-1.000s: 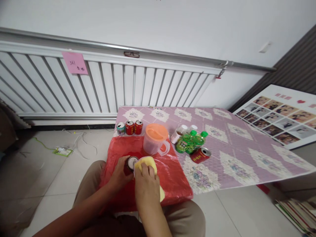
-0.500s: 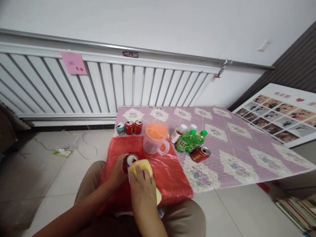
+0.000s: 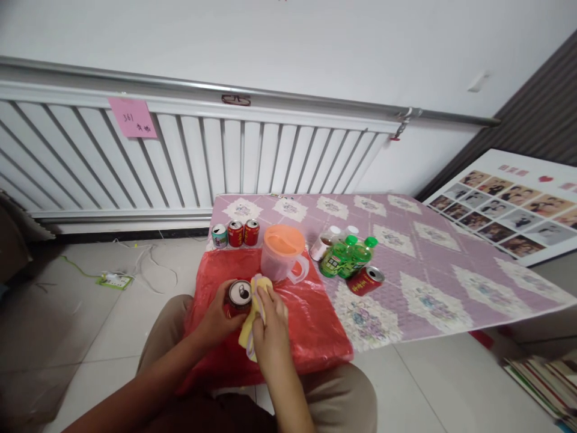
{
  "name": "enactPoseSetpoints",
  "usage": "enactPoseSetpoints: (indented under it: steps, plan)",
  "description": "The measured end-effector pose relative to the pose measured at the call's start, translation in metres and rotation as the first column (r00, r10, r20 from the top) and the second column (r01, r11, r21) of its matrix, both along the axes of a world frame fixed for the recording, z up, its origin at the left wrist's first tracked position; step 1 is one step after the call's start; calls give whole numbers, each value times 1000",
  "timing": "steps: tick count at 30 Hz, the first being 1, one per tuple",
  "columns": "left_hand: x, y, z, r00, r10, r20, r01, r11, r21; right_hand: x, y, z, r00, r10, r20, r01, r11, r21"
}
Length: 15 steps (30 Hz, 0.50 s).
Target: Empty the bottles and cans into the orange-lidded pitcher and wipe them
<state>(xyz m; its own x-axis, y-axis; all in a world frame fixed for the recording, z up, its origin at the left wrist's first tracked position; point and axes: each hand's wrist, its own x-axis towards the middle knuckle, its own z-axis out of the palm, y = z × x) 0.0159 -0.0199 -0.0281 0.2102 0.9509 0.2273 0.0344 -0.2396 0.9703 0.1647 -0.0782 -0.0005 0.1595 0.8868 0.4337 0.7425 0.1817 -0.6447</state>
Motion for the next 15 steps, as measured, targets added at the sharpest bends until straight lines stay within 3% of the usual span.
enactPoseSetpoints:
  steps: [4, 7, 10, 15]
  plan:
    - [-8, 1, 11, 999, -32, 40, 34, 997, -64, -7, -2, -33, 983, -11, -183, 0, 998, -65]
    - [-14, 4, 16, 997, -34, 70, 41, 994, -101, -2, -5, -45, 971, 20, -239, -51, 991, -123]
    - [-18, 8, 16, 995, -26, 91, 38, 991, -126, 10, -6, -41, 960, 23, -279, -71, 984, -161]
    - [-15, 10, 6, 998, 6, 61, 2, 993, -117, 13, -4, -9, 947, -97, -306, 90, 995, -37]
